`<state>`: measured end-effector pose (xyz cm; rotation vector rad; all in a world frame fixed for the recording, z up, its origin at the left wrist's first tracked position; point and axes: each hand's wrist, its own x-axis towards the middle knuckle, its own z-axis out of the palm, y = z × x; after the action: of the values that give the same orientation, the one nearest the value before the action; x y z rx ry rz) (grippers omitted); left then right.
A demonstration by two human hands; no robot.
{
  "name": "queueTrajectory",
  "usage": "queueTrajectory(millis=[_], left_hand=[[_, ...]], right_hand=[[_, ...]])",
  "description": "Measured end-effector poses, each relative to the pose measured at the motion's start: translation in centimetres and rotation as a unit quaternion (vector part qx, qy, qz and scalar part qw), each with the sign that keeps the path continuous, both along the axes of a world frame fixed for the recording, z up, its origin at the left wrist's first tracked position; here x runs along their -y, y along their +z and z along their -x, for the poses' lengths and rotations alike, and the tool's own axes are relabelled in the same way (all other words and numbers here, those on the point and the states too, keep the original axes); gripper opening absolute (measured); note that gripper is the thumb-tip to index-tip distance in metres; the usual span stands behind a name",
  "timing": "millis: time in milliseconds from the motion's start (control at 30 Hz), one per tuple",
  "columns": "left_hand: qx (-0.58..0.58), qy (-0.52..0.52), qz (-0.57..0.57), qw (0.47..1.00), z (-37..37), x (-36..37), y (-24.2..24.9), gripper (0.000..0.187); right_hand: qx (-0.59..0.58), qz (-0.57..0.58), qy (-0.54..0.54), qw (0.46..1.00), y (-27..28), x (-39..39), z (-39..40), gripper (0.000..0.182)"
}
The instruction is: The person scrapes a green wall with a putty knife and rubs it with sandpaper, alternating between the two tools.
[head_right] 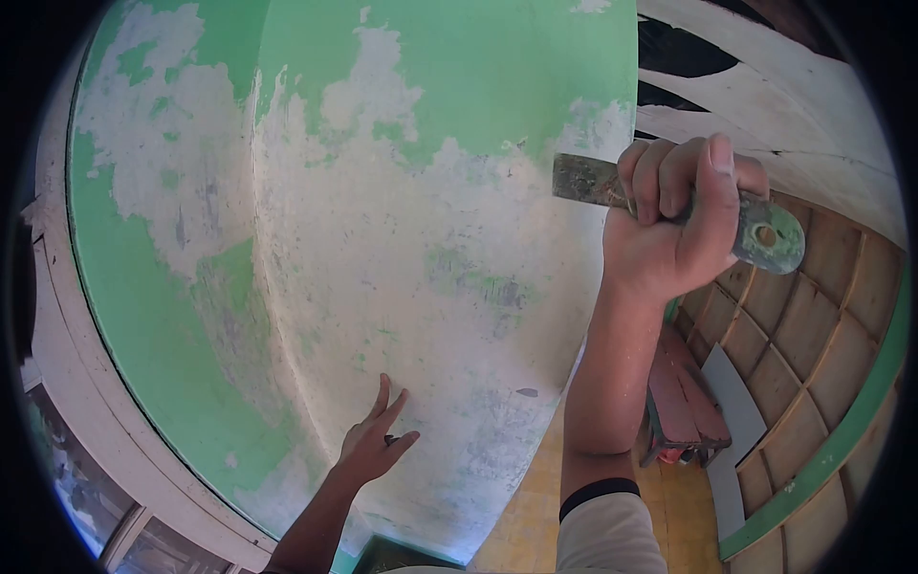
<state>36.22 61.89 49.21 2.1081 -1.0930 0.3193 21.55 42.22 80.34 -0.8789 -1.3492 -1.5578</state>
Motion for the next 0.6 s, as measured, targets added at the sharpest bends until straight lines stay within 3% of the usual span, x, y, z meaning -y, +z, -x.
queueTrajectory(millis=[33, 100, 267, 333, 433, 500, 600], left_hand=[[-0.002, -0.001, -0.001, 1.0, 0.1, 0.0, 0.0, 0.068], [-0.022, 0.002, -0.022, 1.0, 0.3, -0.2, 0.5, 0.068], [-0.022, -0.005, -0.011, 1.0, 0.0, -0.1, 0.2, 0.068], [-0.007, -0.004, 0.003, 1.0, -0.1, 0.0, 0.2, 0.068], [-0.03, -0.001, -0.024, 0.999, 0.2, -0.3, 0.3, 0.068], [-0.006, 0.002, -0.021, 1.0, -0.1, -0.2, 0.2, 0.067], [-0.018, -0.012, 0.003, 1.0, 0.0, -0.2, 0.1, 0.067]], right_hand=[[-0.002, -0.001, -0.001, 1.0, 0.2, 0.1, -0.8, 0.017], [-0.069, -0.13, -0.057, 0.987, 1.0, 0.2, -2.9, 0.016], [-0.045, -0.067, -0.021, 0.997, 0.2, -0.9, -0.6, 0.019], [0.023, -0.031, -0.004, 0.999, 0.1, -0.4, 0.3, 0.019], [-0.071, -0.126, -0.096, 0.985, 1.1, -0.4, -3.0, 0.018], [-0.074, -0.097, -0.102, 0.987, 0.8, -0.7, -1.9, 0.018], [0.011, 0.003, 0.035, 0.999, 0.1, -0.4, 0.8, 0.016]])
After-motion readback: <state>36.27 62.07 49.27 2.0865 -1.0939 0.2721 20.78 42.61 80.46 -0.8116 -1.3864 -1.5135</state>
